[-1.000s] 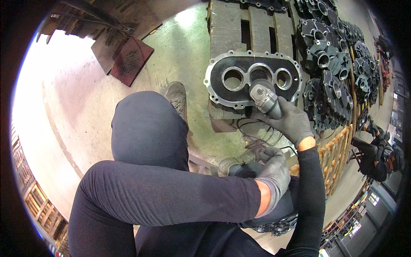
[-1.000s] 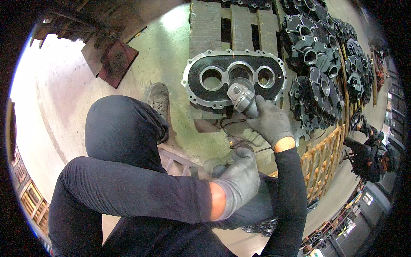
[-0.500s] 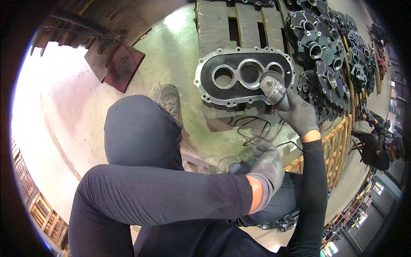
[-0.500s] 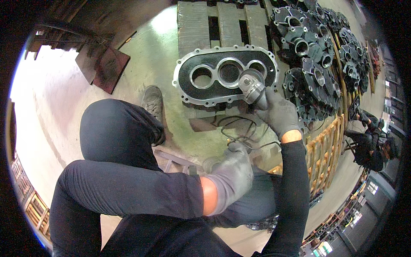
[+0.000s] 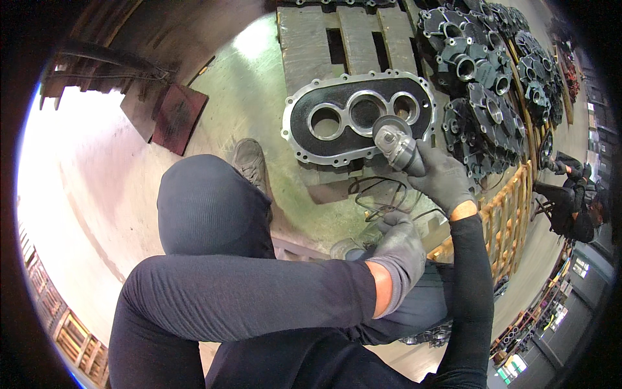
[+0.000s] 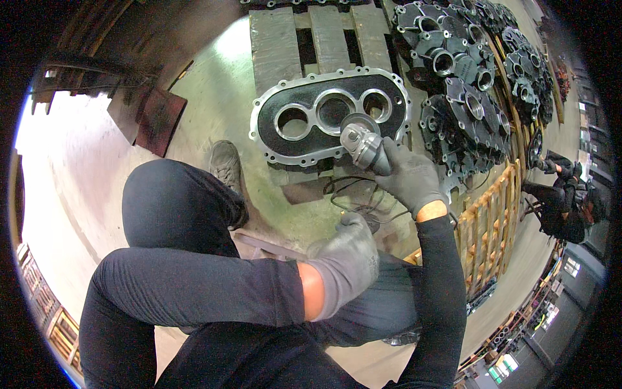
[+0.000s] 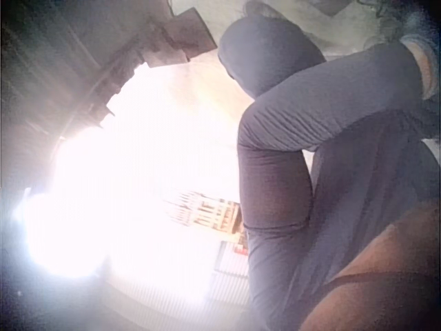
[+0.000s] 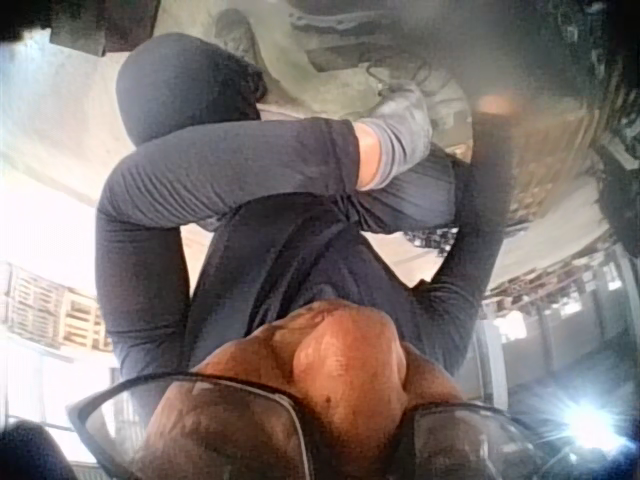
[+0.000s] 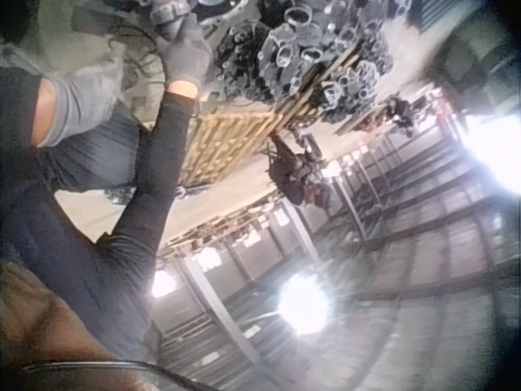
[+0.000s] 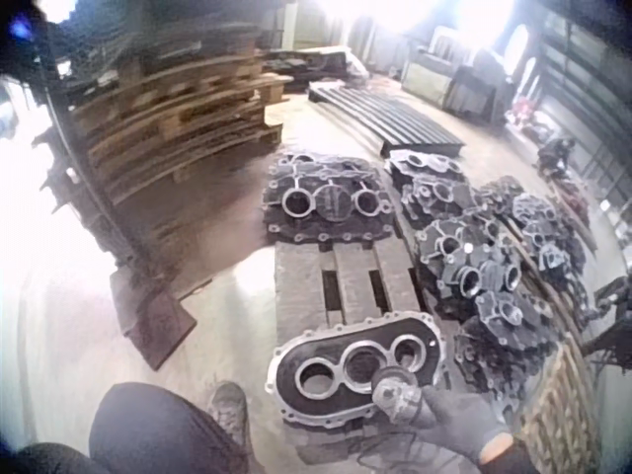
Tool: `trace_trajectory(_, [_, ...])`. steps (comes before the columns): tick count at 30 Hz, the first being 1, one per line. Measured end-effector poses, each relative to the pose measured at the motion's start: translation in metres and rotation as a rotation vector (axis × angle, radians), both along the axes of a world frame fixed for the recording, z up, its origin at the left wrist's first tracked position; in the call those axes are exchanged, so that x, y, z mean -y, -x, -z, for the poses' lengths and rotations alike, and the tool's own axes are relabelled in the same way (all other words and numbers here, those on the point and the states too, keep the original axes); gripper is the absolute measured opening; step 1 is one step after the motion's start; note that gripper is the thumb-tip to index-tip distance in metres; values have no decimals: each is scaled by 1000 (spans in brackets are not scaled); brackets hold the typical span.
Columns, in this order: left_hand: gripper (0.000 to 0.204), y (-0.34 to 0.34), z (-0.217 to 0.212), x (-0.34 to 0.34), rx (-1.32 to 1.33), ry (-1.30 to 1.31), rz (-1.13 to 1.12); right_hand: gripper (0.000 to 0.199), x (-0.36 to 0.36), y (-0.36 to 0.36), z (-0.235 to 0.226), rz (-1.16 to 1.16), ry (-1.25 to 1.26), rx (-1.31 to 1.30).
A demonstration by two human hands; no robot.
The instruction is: The person uses an angle grinder to smooth the edges of metal parts placed on a wooden pallet. They handle multiple parts one at a time, repositioning each piece to grind different edges before setting it aside.
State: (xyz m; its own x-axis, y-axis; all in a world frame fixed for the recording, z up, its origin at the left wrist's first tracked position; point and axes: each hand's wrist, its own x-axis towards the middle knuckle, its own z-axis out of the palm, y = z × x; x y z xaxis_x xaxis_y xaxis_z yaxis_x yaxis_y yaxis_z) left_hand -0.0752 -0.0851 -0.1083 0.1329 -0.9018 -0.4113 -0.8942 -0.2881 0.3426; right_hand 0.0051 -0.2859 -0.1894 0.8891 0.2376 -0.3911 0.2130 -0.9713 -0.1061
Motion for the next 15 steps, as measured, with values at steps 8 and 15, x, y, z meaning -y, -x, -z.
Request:
trace_trajectory(8, [27,3,4,0,56,40,-59,75,10,-6,-10,6,56,-19])
trace_trajectory(15, [24,-2,6,4,32,4,-31,76,24,-11,-3,95,57,-13])
